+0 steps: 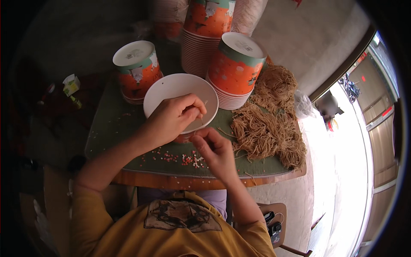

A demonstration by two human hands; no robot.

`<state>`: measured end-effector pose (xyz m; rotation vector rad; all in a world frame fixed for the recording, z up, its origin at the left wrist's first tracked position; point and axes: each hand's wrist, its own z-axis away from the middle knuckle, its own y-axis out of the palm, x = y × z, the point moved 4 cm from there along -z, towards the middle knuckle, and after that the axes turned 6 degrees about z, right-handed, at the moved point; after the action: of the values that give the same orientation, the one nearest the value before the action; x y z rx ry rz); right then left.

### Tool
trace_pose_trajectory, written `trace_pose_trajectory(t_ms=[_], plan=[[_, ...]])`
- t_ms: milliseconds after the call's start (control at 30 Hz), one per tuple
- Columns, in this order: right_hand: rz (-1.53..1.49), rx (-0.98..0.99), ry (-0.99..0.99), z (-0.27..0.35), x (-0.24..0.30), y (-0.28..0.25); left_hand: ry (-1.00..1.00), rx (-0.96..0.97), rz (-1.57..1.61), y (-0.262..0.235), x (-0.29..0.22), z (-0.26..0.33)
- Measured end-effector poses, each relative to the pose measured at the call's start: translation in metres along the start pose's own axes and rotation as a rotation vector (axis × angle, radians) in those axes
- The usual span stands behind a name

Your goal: Threading a string handle and adding decorative beads onto a paper bucket.

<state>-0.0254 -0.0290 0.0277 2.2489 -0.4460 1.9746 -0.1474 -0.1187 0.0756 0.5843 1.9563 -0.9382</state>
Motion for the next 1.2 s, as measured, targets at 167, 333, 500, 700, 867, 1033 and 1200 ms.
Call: trace_pose_trajectory(t_ms=[167, 333, 500, 700, 867, 1033, 1200], plan=[[0.204, 0.005, -0.087, -0.02, 0.022, -0.029, -0.278, 0.14, 0.419, 0.007, 0.004, -0.004], [0.089, 0.06, -0.053, -0.039, 0.031, -0.049, -0.35, 0.15, 0.506, 0.013, 0.004, -0.008], [0.101, 0.087, -0.062, -0.054, 0.041, -0.058, -0.449, 0.119, 0.48, 0.013, 0.005, -0.011], [0.053, 0.171, -0.259, -0.058, 0.04, -0.056, -0.522, 0.259, 0.548, 0.014, 0.01, -0.015], [0.09, 0.187, -0.362, -0.054, 0.049, -0.049, -0.271, 0.146, 0.508, 0.019, -0.005, -0.013], [0.19, 0.065, -0.388, -0.065, 0.034, -0.055, -0.419, 0.228, 0.589, 0.017, -0.003, -0.011], [0.188, 0.065, -0.338, -0.062, 0.031, -0.053, -0.546, 0.365, 0.675, 0.019, 0.011, -0.007]])
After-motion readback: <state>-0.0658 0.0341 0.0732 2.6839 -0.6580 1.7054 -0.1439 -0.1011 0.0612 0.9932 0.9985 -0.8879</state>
